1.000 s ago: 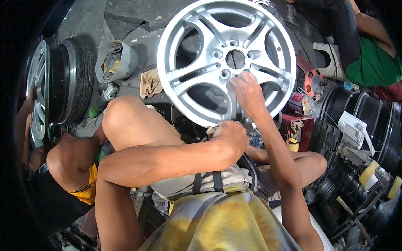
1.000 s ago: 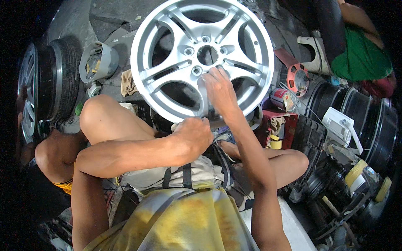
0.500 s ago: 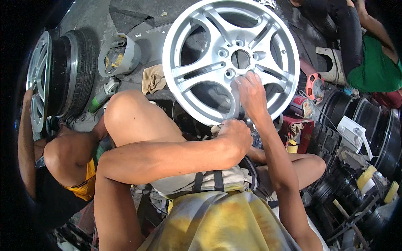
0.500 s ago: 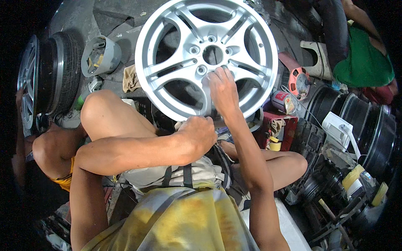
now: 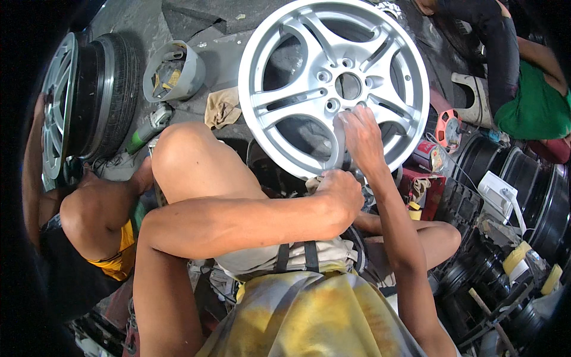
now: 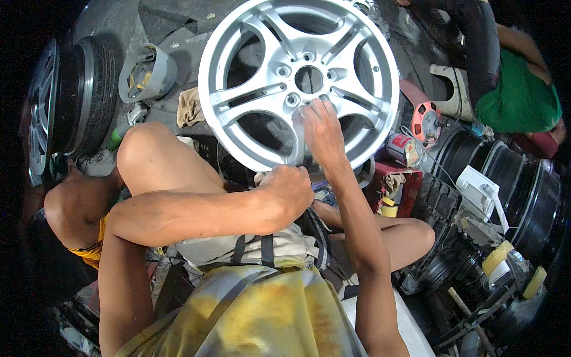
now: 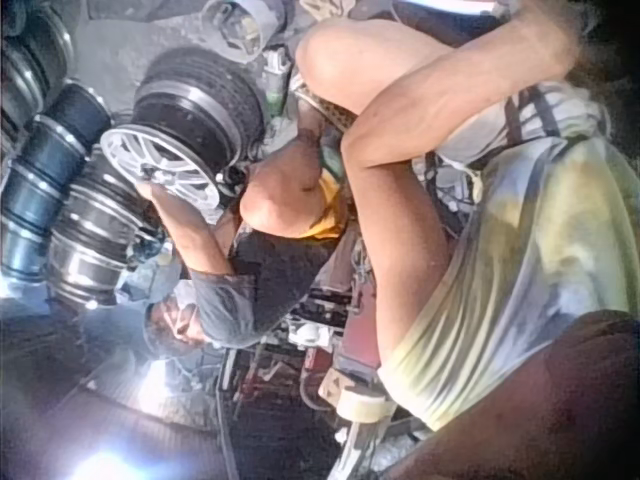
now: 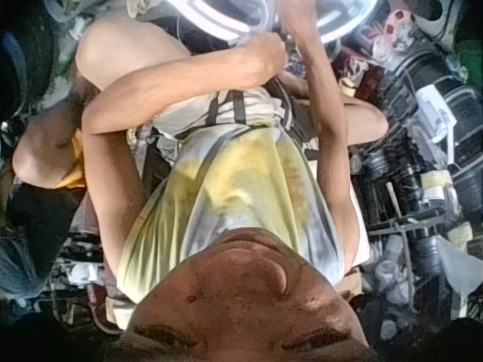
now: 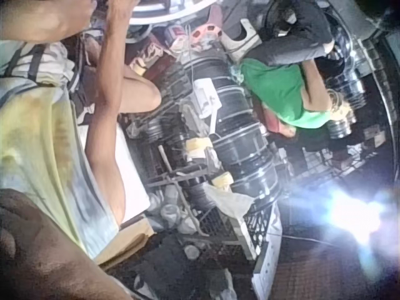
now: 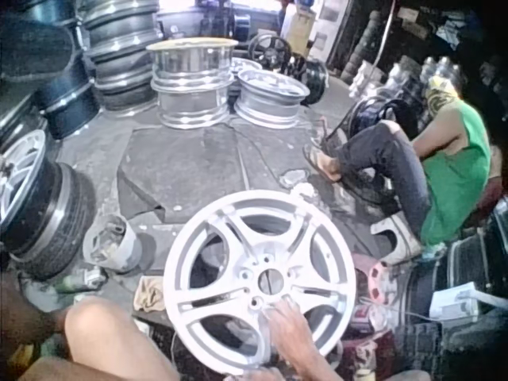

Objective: The person sits on the floor and scrubs a silver car rim with a cloth. They wipe the spokes and the central hub area repeatedly, occasionally reaching for a container of supplies. The person continues to clean the rim surface with a cloth.

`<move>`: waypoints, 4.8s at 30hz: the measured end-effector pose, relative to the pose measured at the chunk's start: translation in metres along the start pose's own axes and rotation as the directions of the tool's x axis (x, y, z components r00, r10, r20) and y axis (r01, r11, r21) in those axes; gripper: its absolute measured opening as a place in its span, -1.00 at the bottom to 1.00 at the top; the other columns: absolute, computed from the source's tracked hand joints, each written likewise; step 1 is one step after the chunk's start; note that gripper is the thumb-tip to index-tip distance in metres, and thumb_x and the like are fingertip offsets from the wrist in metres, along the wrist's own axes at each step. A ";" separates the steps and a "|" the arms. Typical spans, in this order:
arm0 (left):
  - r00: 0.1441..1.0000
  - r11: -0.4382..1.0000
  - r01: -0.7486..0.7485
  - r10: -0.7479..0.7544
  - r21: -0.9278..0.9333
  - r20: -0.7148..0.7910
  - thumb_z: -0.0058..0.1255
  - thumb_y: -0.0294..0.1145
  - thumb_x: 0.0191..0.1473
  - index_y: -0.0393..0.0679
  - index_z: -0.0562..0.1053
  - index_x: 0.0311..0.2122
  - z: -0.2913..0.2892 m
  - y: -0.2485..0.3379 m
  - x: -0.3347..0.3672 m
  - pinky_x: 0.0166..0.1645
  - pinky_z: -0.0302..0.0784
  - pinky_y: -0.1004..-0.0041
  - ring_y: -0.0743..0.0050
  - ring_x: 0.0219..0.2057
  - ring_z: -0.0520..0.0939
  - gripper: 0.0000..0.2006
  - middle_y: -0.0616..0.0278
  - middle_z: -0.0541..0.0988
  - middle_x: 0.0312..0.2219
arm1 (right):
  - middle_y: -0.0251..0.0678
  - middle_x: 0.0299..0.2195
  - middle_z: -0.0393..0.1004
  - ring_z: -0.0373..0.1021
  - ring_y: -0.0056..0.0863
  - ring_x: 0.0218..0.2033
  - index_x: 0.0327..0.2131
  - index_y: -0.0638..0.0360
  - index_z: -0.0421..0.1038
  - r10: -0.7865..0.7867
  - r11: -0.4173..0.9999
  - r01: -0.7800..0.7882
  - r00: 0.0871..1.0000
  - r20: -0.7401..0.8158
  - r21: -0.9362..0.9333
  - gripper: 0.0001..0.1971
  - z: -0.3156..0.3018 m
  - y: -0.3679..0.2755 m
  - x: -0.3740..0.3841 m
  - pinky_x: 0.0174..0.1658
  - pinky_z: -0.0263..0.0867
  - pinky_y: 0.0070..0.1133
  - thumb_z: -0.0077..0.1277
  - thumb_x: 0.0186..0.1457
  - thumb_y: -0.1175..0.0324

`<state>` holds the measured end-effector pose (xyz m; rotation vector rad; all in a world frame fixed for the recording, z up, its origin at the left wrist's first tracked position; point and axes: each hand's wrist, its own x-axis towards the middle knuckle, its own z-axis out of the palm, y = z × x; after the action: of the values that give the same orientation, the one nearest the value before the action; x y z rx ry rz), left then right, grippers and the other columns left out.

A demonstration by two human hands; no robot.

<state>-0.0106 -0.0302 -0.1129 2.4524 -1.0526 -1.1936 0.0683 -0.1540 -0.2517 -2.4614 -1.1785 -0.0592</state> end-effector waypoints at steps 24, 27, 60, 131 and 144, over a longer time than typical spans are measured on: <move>1.000 0.999 0.004 -0.005 -0.041 -0.024 0.28 -0.42 -0.10 -0.20 0.65 -0.22 0.006 -0.002 0.006 -0.19 0.62 0.40 0.22 -0.14 0.67 -0.73 0.05 0.61 -0.19 | -0.12 -0.31 0.41 0.36 -0.10 -0.20 -0.26 0.29 0.51 0.113 0.993 -0.114 0.993 0.019 0.040 -0.84 0.005 0.002 -0.002 -0.11 0.32 -0.29 0.05 0.04 0.56; 1.000 0.998 0.000 0.000 -0.068 -0.005 0.28 -0.45 -0.12 -0.23 0.64 -0.22 0.002 -0.004 0.004 -0.18 0.63 0.37 0.17 -0.14 0.68 -0.73 0.02 0.61 -0.20 | -0.11 -0.31 0.40 0.36 -0.09 -0.20 -0.27 0.30 0.51 0.141 0.986 -0.140 0.990 -0.006 0.085 -0.85 0.008 -0.001 -0.002 -0.12 0.32 -0.29 0.07 0.02 0.57; 0.521 0.928 0.004 -0.320 -0.373 -0.791 -0.12 -0.65 0.07 -0.31 0.42 -0.04 0.043 -0.096 0.069 0.04 0.51 0.18 -0.12 -0.10 0.56 -0.69 -0.15 0.53 -0.17 | -0.20 -0.50 0.49 0.41 -0.44 -0.50 -0.38 0.29 0.41 0.719 0.574 -0.611 0.695 0.020 0.545 -0.83 -0.061 0.025 -0.065 -0.36 0.33 -0.51 0.17 0.04 0.40; 0.997 0.984 0.072 -0.073 -0.164 -0.002 0.24 -0.50 -0.10 -0.28 0.65 -0.32 -0.004 -0.022 0.006 -0.11 0.64 0.36 0.07 -0.13 0.67 -0.82 -0.07 0.67 -0.28 | -0.18 -0.37 0.38 0.35 -0.20 -0.29 -0.27 0.27 0.51 -0.048 0.991 0.046 0.999 0.018 0.126 -0.80 -0.001 0.025 0.002 -0.19 0.34 -0.37 0.06 -0.05 0.59; 0.995 0.970 0.073 -0.087 -0.232 -0.048 0.20 -0.55 -0.10 -0.28 0.65 -0.34 0.004 -0.025 0.012 -0.17 0.68 0.30 0.02 -0.24 0.73 -0.85 -0.09 0.68 -0.34 | -0.15 -0.38 0.35 0.35 -0.17 -0.27 -0.28 0.30 0.52 -0.013 0.983 0.007 0.999 0.035 0.182 -0.82 -0.005 0.020 0.003 -0.17 0.34 -0.34 0.04 -0.03 0.60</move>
<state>0.0043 -0.0201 -0.1341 2.3521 -0.7584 -1.1869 0.0856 -0.1647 -0.2534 -2.3056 -1.1574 0.0861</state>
